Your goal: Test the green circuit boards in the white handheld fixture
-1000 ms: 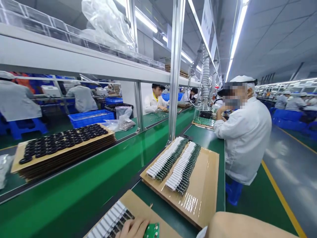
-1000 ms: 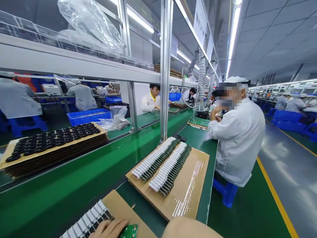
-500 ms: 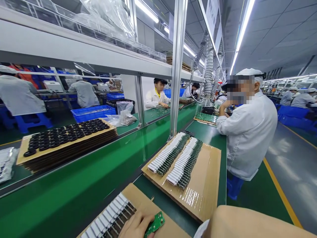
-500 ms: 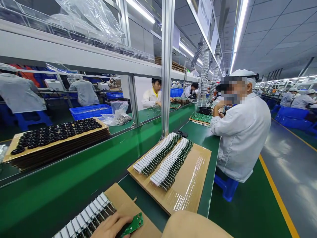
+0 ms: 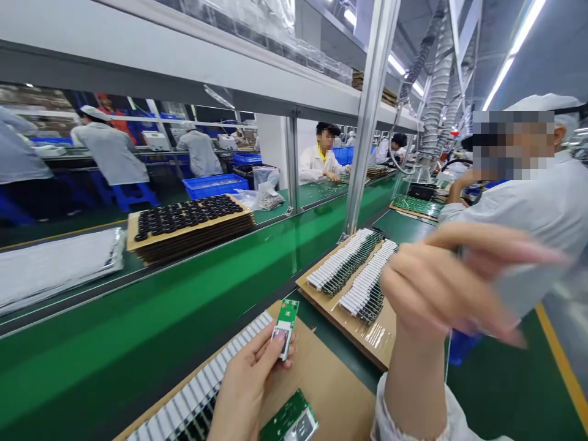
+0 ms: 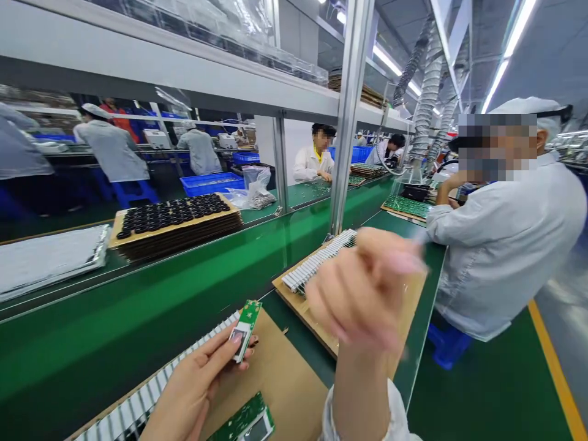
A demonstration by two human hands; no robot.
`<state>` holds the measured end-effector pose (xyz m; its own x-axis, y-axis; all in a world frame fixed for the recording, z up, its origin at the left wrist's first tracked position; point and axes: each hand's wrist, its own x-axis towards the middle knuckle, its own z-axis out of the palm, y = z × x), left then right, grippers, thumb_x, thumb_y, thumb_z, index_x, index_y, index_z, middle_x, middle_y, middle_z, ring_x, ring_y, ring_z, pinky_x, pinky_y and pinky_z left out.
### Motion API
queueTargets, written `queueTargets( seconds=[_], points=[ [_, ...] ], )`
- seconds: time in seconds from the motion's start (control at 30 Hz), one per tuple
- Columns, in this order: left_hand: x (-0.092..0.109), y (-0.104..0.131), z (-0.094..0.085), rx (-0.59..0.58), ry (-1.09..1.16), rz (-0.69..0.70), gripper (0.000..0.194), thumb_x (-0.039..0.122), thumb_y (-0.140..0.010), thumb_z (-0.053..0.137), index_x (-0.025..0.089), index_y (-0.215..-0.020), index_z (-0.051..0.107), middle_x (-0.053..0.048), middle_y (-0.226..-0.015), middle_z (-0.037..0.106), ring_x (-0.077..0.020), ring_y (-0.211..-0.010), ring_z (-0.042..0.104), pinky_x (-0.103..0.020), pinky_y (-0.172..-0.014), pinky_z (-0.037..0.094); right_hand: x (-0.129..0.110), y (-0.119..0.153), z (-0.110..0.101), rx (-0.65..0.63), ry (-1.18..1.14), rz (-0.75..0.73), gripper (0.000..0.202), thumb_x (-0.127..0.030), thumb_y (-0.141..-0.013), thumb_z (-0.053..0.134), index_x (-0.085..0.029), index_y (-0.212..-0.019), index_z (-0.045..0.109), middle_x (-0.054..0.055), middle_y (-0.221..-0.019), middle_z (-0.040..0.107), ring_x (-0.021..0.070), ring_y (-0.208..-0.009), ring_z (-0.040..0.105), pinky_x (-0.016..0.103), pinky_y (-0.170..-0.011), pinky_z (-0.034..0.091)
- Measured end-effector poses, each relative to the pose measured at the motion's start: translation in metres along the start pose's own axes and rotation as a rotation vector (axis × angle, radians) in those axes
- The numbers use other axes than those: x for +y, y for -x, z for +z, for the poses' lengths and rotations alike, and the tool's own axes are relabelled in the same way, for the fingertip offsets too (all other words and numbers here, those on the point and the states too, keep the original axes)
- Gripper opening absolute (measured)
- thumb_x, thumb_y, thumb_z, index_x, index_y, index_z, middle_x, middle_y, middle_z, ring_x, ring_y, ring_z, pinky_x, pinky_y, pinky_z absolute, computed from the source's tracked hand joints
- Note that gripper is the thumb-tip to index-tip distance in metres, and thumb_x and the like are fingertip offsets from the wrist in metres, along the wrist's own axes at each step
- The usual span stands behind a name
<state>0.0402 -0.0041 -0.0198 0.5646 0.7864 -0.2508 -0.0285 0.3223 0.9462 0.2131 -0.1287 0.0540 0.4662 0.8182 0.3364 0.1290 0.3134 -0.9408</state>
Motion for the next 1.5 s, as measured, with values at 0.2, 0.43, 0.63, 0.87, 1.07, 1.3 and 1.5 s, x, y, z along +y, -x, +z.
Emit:
queueTargets(
  seconds=[0.2,0.43,0.63,0.87,1.07,1.3,1.5],
  points=[
    [0.006,0.006,-0.005,0.112,-0.076,0.166,0.066,0.051,-0.063,0.078,0.013,-0.113,0.057,-0.007,-0.085,0.069,-0.017,-0.067,0.058,-0.024,-0.056,0.047,0.004,-0.045,0.025,-0.467,0.682,0.132,0.029,-0.031,-0.085,0.055,-0.023,-0.108,0.07,-0.002,-0.059,0.057,0.0097,-0.056,0.046,0.022,-0.056,0.034],
    [0.009,0.007,-0.006,0.18,-0.074,0.216,0.064,0.052,-0.057,0.081,0.013,-0.103,0.059,-0.009,-0.087,0.07,-0.0199,-0.068,0.061,-0.026,-0.055,0.048,0.019,-0.049,0.026,-0.543,0.824,0.168,0.037,-0.024,-0.087,0.047,-0.028,-0.118,0.066,-0.004,-0.052,0.039,0.0074,-0.049,0.03,0.02,-0.048,0.024],
    [0.014,0.012,-0.005,0.229,-0.101,0.182,0.07,0.056,-0.053,0.081,0.012,-0.103,0.061,-0.01,-0.088,0.07,-0.0183,-0.064,0.06,-0.025,-0.056,0.049,0.011,-0.047,0.029,-0.575,0.802,0.143,0.036,-0.022,-0.088,0.046,-0.03,-0.114,0.068,-0.005,-0.052,0.041,0.0063,-0.048,0.031,0.019,-0.048,0.024],
    [0.018,0.013,-0.003,0.268,-0.113,0.22,0.068,0.057,-0.053,0.081,0.012,-0.101,0.064,-0.01,-0.084,0.069,-0.0189,-0.061,0.058,-0.027,-0.053,0.049,0.013,-0.051,0.035,-0.591,0.836,0.135,0.037,-0.019,-0.088,0.044,-0.03,-0.114,0.068,-0.005,-0.052,0.045,0.0063,-0.048,0.037,0.019,-0.051,0.028],
    [0.015,0.013,-0.008,0.285,-0.076,0.247,0.063,0.051,-0.056,0.082,0.013,-0.104,0.065,-0.009,-0.09,0.07,-0.0157,-0.061,0.057,-0.024,-0.054,0.05,0.015,-0.052,0.037,-0.613,0.825,0.106,0.037,-0.021,-0.089,0.044,-0.03,-0.117,0.066,-0.005,-0.053,0.044,0.0066,-0.049,0.04,0.018,-0.051,0.028],
    [0.013,0.012,-0.014,0.403,0.039,0.263,0.061,0.046,-0.056,0.084,0.015,-0.105,0.064,-0.009,-0.092,0.071,-0.0174,-0.067,0.061,-0.023,-0.056,0.052,0.004,-0.041,0.046,-0.753,0.846,0.006,0.046,-0.017,-0.086,0.045,-0.032,-0.127,0.058,-0.006,-0.055,0.04,0.0063,-0.048,0.031,0.018,-0.05,0.025],
    [0.019,0.016,-0.013,0.429,0.058,0.25,0.058,0.046,-0.058,0.084,0.018,-0.105,0.065,-0.008,-0.091,0.072,-0.0178,-0.072,0.063,-0.019,-0.057,0.052,0.005,-0.039,0.054,-0.744,0.878,-0.063,0.052,-0.016,-0.085,0.043,-0.035,-0.131,0.053,-0.005,-0.058,0.047,0.0074,-0.049,0.034,0.019,-0.052,0.026]
  ],
)
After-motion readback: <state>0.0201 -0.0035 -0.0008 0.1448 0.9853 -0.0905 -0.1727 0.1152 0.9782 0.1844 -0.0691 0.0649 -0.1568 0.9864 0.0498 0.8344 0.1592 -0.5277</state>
